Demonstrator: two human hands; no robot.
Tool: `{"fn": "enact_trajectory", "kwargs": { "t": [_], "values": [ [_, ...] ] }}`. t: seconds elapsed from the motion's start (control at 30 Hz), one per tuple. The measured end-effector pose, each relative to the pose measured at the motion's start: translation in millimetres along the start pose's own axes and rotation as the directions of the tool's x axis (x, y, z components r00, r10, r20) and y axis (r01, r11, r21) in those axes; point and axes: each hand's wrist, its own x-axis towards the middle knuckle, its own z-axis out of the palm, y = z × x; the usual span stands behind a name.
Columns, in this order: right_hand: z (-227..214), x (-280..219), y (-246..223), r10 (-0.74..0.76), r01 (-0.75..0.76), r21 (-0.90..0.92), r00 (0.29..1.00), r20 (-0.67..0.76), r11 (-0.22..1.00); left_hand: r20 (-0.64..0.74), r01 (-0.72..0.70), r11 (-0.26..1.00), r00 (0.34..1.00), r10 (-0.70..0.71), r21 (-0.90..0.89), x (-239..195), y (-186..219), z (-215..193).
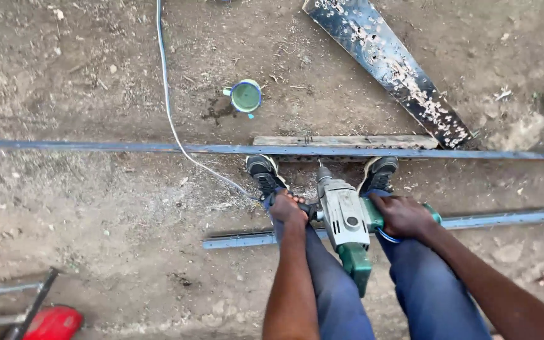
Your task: Using a power drill to create a series of holes in a metal L-beam on the ground.
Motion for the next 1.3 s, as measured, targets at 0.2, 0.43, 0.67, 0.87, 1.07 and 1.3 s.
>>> {"fn": "enact_trajectory", "kwargs": {
  "t": [0.2, 0.43, 0.67, 0.87, 1.07, 1.3],
  "values": [
    [9, -11, 4, -0.021, 0.021, -0.005, 1.0, -0.005, 1.0, -0.032, 0.02, 1.0, 0.999, -0.02, -0.006, -5, -11, -16],
    [2, -7, 0, -0.038, 0.037, -0.012, 0.998, -0.055, 0.999, -0.024, 0.019, 0.999, 1.0, -0.02, -0.032, -1, -7, -4],
    [6, -5, 20, -0.157, 0.16, 0.032, 0.984, -0.08, 0.987, 0.005, -0.014, 1.0, 1.0, 0.014, -0.007, 133, -85, -5],
    [-15, -11, 4, -0.112, 0.115, 0.06, 0.993, -0.049, 0.992, 0.002, -0.04, 0.997, 0.999, 0.04, -0.068, 93, -70, 6],
    [-29, -15, -12, 0.014, -0.016, 0.061, 0.999, 0.034, 0.998, -0.014, -0.007, 0.998, 1.0, 0.006, -0.058, 46, -32, 3],
    [-18, -6, -4, 0.071, -0.075, 0.05, 0.994, 0.086, 0.996, -0.016, 0.023, 0.999, 1.0, -0.023, -0.024, 77, -47, 6]
  ]
}}
